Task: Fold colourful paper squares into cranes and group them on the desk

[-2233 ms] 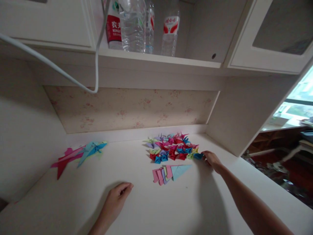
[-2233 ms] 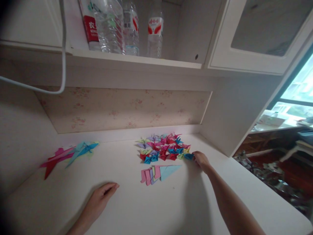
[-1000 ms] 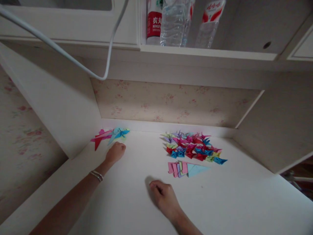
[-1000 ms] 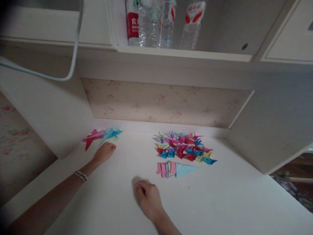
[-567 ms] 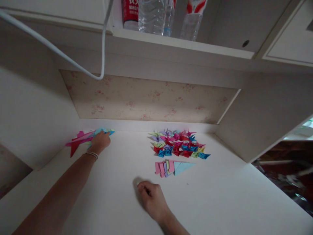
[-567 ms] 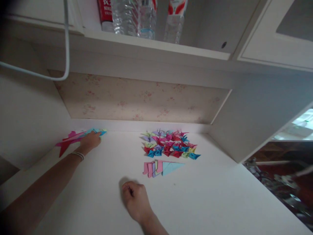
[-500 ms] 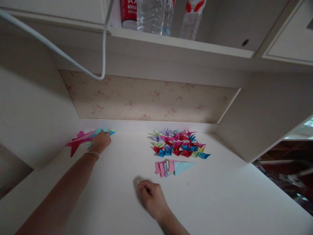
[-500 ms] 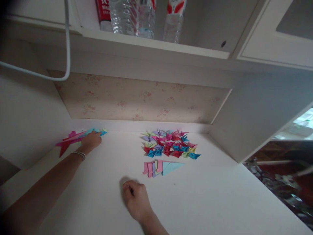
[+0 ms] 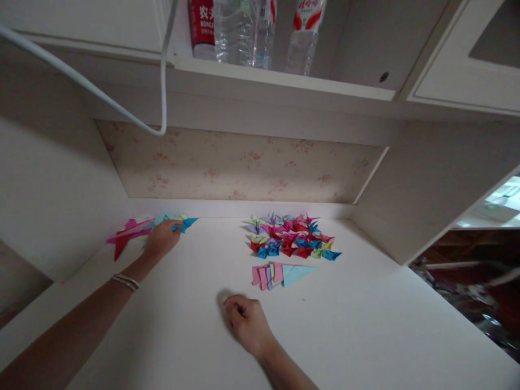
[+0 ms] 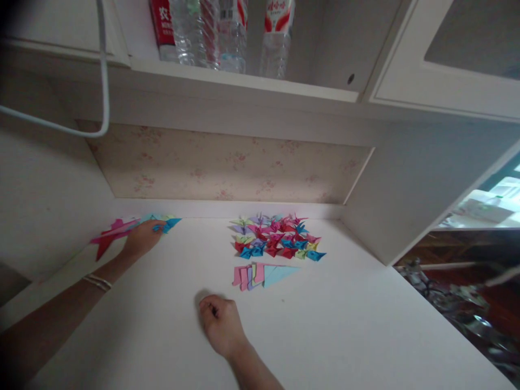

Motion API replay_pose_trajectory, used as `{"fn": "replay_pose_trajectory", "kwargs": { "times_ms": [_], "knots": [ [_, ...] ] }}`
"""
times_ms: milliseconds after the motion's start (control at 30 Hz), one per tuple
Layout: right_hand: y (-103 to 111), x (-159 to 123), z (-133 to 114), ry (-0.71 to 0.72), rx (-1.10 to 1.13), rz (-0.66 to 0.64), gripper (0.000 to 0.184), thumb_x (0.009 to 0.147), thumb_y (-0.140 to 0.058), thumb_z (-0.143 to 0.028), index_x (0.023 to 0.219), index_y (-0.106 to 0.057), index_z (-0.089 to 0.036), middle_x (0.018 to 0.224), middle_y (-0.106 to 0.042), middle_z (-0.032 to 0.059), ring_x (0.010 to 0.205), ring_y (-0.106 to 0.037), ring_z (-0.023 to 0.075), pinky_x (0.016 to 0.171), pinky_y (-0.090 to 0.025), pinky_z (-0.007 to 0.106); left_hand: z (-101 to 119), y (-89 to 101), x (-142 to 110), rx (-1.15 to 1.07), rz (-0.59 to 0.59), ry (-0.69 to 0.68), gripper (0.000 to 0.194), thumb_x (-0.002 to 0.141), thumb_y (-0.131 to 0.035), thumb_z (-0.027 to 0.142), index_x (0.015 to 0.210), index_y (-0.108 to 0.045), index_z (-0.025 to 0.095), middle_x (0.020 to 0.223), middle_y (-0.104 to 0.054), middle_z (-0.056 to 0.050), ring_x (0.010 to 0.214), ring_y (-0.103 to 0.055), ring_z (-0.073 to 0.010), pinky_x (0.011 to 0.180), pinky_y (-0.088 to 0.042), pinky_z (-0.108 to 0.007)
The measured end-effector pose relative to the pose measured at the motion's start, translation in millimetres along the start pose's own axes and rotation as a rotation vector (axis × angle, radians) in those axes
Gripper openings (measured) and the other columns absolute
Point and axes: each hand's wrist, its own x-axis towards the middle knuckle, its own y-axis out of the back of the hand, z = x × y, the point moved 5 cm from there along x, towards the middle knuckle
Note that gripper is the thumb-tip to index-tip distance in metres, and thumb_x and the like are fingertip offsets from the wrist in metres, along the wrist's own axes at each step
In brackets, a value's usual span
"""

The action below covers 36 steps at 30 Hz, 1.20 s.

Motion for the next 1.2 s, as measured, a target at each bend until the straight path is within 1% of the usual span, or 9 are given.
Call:
{"fn": "replay_pose_trajectory", "kwargs": {
  "times_ms": [167,267,433,667,767,833,933,1033,1200],
  "knots": [
    [-2,0,-2,-0.064,0.078,-0.014,0.027,0.086,-0.049,-0.036,0.078,-0.067,-0.017,0.051,-0.048,-0.0037,0.046,-0.04,0.0099,0.044,-0.027,0.022,27,16.7,-58,-0.308,-0.025,0.047,0.033,0.081,-0.056,0.042,0.099,-0.07,0.019,0.075,-0.071,-0.002,0.064,-0.061,-0.0166,0.056,-0.044,-0.024],
    [-2,2,-3,-0.12,0.167,0.011,0.029,0.084,-0.053,-0.041,0.079,-0.067,-0.015,0.05,-0.048,-0.0037,0.045,-0.039,0.0094,0.043,-0.026,0.021,48,12.4,-102,-0.911,-0.142,0.178,0.039,0.07,-0.068,0.043,0.097,-0.07,0.016,0.058,-0.061,0.002,0.051,-0.05,-0.0107,0.047,-0.033,-0.021],
    [-2,4,-1,-0.139,0.378,0.033,0.033,0.079,-0.062,-0.047,0.081,-0.066,-0.014,0.048,-0.049,-0.0048,0.041,-0.035,0.0061,0.04,-0.022,0.019,77,-9.8,-160,-1.369,-0.259,0.363,0.037,0.067,-0.073,0.036,0.099,-0.068,0.017,0.076,-0.067,-0.002,0.06,-0.053,-0.0089,0.051,-0.034,-0.019],
    [7,5,-4,-0.178,0.784,0.12,0.05,0.074,-0.068,-0.055,0.107,-0.061,-0.018,0.066,-0.061,-0.0023,0.032,-0.039,0.0038,0.03,-0.021,0.017,86,-35.0,-180,-1.134,-0.257,0.329,0.039,0.069,-0.072,0.038,0.102,-0.066,0.017,0.092,-0.069,-0.006,0.063,-0.059,-0.0128,0.051,-0.039,-0.022],
    [7,6,-5,-0.167,0.81,0.12,0.056,0.078,-0.064,-0.054,0.124,-0.052,-0.024,0.073,-0.063,-0.0019,0.034,-0.043,0.0052,0.029,-0.025,0.017,91,-39.3,-180,-1.084,-0.286,0.234,0.03,0.068,-0.072,0.034,0.092,-0.068,0.017,0.094,-0.07,-0.007,0.076,-0.063,-0.0174,0.064,-0.047,-0.025],
    [7,7,-1,-0.179,0.775,0.13,0.059,0.079,-0.064,-0.052,0.13,-0.048,-0.026,0.065,-0.06,-0.0042,0.036,-0.044,0.0068,0.03,-0.027,0.017,95,-42.1,-181,-1.077,-0.325,0.176,0.024,0.069,-0.072,0.031,0.088,-0.069,0.017,0.088,-0.071,-0.006,0.079,-0.064,-0.0186,0.071,-0.048,-0.027],
    [6,8,3,-0.184,0.705,0.118,0.051,0.077,-0.069,-0.047,0.118,-0.059,-0.018,0.05,-0.05,-0.0065,0.038,-0.043,0.008,0.031,-0.027,0.017,96,-45.7,-183,-1.085,-0.359,0.155,0.023,0.07,-0.07,0.031,0.088,-0.069,0.017,0.088,-0.071,-0.006,0.081,-0.064,-0.0196,0.072,-0.049,-0.028],
    [7,9,4,-0.156,0.715,0.114,0.034,0.073,-0.074,-0.039,0.095,-0.067,-0.013,0.054,-0.052,-0.005,0.036,-0.04,0.0055,0.031,-0.026,0.017,93,-46.5,-184,-1.065,-0.35,0.165,0.023,0.07,-0.07,0.031,0.088,-0.069,0.017,0.087,-0.07,-0.006,0.079,-0.063,-0.0196,0.071,-0.049,-0.028],
    [7,9,0,-0.14,0.798,0.128,0.027,0.068,-0.077,-0.026,0.091,-0.067,-0.015,0.063,-0.057,-0.0047,0.035,-0.042,0.0043,0.033,-0.028,0.018,89,-42.4,-181,-1.038,-0.276,0.144,0.027,0.073,-0.067,0.036,0.094,-0.069,0.019,0.088,-0.07,-0.005,0.079,-0.062,-0.0199,0.071,-0.047,-0.027]
  ]
}}
